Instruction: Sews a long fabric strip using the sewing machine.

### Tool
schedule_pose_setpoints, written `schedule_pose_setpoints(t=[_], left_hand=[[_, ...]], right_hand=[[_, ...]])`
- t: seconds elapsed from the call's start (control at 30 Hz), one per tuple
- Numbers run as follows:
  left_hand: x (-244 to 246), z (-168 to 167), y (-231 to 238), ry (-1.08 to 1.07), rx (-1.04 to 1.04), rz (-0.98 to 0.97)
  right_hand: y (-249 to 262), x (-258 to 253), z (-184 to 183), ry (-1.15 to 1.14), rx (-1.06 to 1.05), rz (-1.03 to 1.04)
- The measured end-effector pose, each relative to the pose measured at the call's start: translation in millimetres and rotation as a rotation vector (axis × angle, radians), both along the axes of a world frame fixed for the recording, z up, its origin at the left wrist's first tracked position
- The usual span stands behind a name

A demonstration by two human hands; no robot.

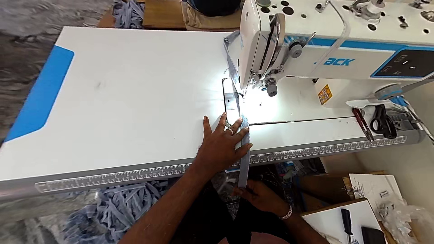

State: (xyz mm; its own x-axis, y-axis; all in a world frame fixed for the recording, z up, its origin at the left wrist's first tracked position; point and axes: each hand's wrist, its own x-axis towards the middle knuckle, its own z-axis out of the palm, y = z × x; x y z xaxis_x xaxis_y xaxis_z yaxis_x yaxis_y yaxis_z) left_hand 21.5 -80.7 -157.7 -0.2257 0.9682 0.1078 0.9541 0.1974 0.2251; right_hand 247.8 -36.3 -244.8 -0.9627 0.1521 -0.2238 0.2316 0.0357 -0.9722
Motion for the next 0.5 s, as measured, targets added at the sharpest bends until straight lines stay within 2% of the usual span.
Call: schedule_pose_setpoints(t=[0.17,0.33,0.5], left_hand=[[-0.2,0.3,-1.0,-0.009,0.013,-0.003],[-0.1,-0.1,-1.3,-0.006,0.016,-0.003],[-1.0,1.4,-1.7,-0.006,0.009,-0.021]], right_hand=[[0.4,-0.8,5.6,-0.003,0.087,-0.012],[-0.2,0.0,9.2,0.042,0.046,-0.092],[1.9,0.3,9.3,-0.03,-0.025,-0.126]])
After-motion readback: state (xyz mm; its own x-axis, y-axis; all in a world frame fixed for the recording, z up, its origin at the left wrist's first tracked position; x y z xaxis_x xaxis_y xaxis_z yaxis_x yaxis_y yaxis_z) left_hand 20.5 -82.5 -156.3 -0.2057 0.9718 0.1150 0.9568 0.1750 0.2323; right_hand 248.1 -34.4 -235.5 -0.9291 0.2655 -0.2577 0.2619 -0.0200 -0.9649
